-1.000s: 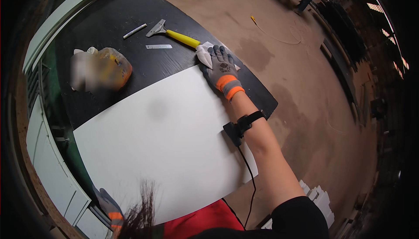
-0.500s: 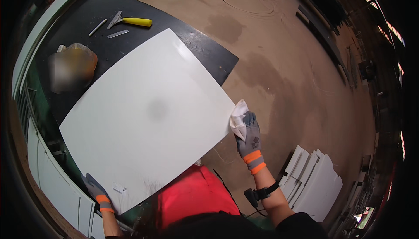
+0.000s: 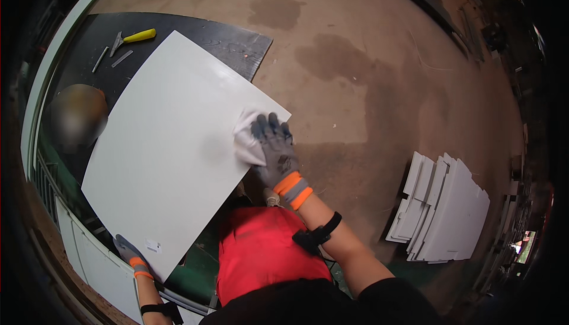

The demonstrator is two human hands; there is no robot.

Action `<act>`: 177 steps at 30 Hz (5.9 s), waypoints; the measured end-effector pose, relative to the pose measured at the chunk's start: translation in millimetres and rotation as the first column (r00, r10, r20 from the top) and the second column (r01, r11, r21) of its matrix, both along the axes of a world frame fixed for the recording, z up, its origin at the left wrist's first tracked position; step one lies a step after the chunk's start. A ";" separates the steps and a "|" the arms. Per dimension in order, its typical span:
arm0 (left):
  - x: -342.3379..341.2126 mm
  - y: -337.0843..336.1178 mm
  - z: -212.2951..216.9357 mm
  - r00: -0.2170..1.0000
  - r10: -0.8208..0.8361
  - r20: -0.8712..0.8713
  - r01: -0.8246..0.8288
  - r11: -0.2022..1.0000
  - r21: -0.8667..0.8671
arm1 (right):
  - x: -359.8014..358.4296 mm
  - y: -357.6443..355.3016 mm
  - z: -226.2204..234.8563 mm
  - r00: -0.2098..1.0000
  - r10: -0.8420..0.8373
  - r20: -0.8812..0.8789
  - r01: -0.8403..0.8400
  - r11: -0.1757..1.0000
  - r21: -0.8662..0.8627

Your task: Scrape and wipe down white wooden panels to prepare or clean them in a manufacturing facility.

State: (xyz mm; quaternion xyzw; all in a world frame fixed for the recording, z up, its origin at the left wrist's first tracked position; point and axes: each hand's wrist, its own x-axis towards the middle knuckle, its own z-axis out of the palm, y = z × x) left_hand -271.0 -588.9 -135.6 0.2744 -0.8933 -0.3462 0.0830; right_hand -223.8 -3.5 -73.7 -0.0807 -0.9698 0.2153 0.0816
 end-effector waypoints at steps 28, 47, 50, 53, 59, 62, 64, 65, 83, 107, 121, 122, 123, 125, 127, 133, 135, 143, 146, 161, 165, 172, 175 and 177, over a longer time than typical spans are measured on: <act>5.1 39.1 20.4 0.996 0.073 -0.047 -0.084 0.955 -0.284 | -116.0 -35.5 18.5 0.984 0.174 0.025 -0.174 0.944 0.279; 22.8 46.1 72.5 0.990 0.098 -0.097 0.057 0.352 0.934 | -262.1 -241.0 16.7 0.945 0.325 0.026 -0.320 0.909 0.269; 20.9 48.2 42.7 0.993 0.114 0.021 -0.093 0.682 0.725 | -291.8 -86.9 10.8 0.985 -0.164 0.054 0.138 0.936 0.325; 18.2 53.2 46.4 0.983 0.185 0.017 -0.132 0.629 0.766 | -278.4 -47.0 10.7 0.874 -0.482 0.067 0.432 0.832 0.347; 20.9 46.5 57.7 0.969 0.248 0.011 -0.158 0.584 0.796 | -299.2 -236.9 -2.2 0.987 0.162 0.016 -0.159 0.943 0.291; 16.5 45.6 60.2 0.977 0.186 -0.103 -0.016 0.547 0.837 | -282.0 -370.7 17.7 0.834 0.551 -0.045 -0.533 0.823 0.195; 35.4 27.3 41.3 0.847 0.532 0.002 -0.073 0.112 0.991 | -249.3 -449.8 17.2 0.607 0.790 -0.084 -0.781 0.613 0.121; 44.6 12.9 29.0 0.764 0.641 0.071 -0.154 0.075 0.985 | -216.3 -472.0 14.5 0.439 0.894 -0.084 -0.894 0.444 0.058; 86.0 -90.0 45.9 0.829 0.559 -0.004 -0.241 0.364 0.899 | -247.1 -306.6 176.2 0.686 0.722 0.093 -0.177 0.289 -0.941; -168.3 -41.4 61.3 0.824 -0.343 0.451 0.279 0.939 0.203 | -173.0 -15.9 60.0 0.794 -0.592 0.141 0.550 0.797 0.248; -284.6 177.8 116.8 0.588 -0.808 0.041 0.806 0.589 0.058 | -71.8 40.7 46.6 0.610 -0.595 0.523 0.769 0.605 -0.209; -280.1 204.0 121.0 0.562 -0.827 0.002 0.825 0.562 0.059 | -41.1 46.8 23.7 0.600 -0.624 0.501 0.788 0.568 -0.236; -274.2 225.8 124.7 0.546 -0.837 -0.036 0.837 0.543 0.060 | -9.8 49.2 13.2 0.579 -0.643 0.501 0.807 0.539 -0.242; -248.4 269.4 126.3 0.509 -0.855 -0.099 0.861 0.504 0.073 | 71.3 47.4 -2.2 0.556 -0.616 0.558 0.829 0.357 -0.432; -215.2 327.2 126.1 0.444 -0.882 -0.157 0.896 0.435 0.090 | 156.1 47.0 -18.3 0.479 -0.724 0.496 0.844 0.225 -0.487; -69.7 497.9 103.7 0.144 -0.967 -0.210 0.982 0.114 0.148 | 396.6 64.5 -59.5 0.104 -0.853 0.511 0.806 -0.229 -0.546; -8.1 544.7 94.4 0.078 -0.967 -0.241 0.983 0.034 0.180 | 473.6 66.9 -54.3 -0.118 -0.912 0.393 0.709 -0.355 -0.609; 163.9 649.8 81.7 0.019 -0.908 -0.419 0.951 -0.113 0.288 | 728.2 -16.8 -75.4 -0.578 -0.662 0.476 0.053 -0.613 -0.788; 210.4 682.3 75.2 0.048 -0.875 -0.481 0.932 -0.134 0.338 | 785.3 -59.4 -91.8 -0.744 -0.603 0.286 0.191 -0.604 -0.774; 733.7 988.2 45.6 -0.454 -0.887 0.082 0.844 -0.398 0.359 | 1035.6 -102.3 -71.2 -0.844 0.045 0.534 -0.323 -0.838 -0.440; 899.8 1032.1 28.1 -0.660 -0.734 0.162 0.750 -0.630 0.203 | 1092.6 -137.0 -93.8 -0.864 0.175 0.473 -0.405 -0.799 -0.445; 1130.6 1056.6 -59.3 -0.720 -0.643 0.261 0.692 -0.695 0.196 | 1275.8 -127.6 -70.6 -0.894 0.102 0.436 -0.284 -0.883 -0.374; 1189.3 1052.0 -73.2 -0.704 -0.659 0.265 0.709 -0.639 0.298 | 1376.4 -134.3 -74.5 -0.878 0.098 0.468 -0.310 -0.862 -0.401; 1215.6 1052.9 -65.0 -0.646 -0.736 0.204 0.755 -0.575 0.316 | 1428.6 -110.6 -61.3 -0.874 0.075 0.481 -0.295 -0.868 -0.400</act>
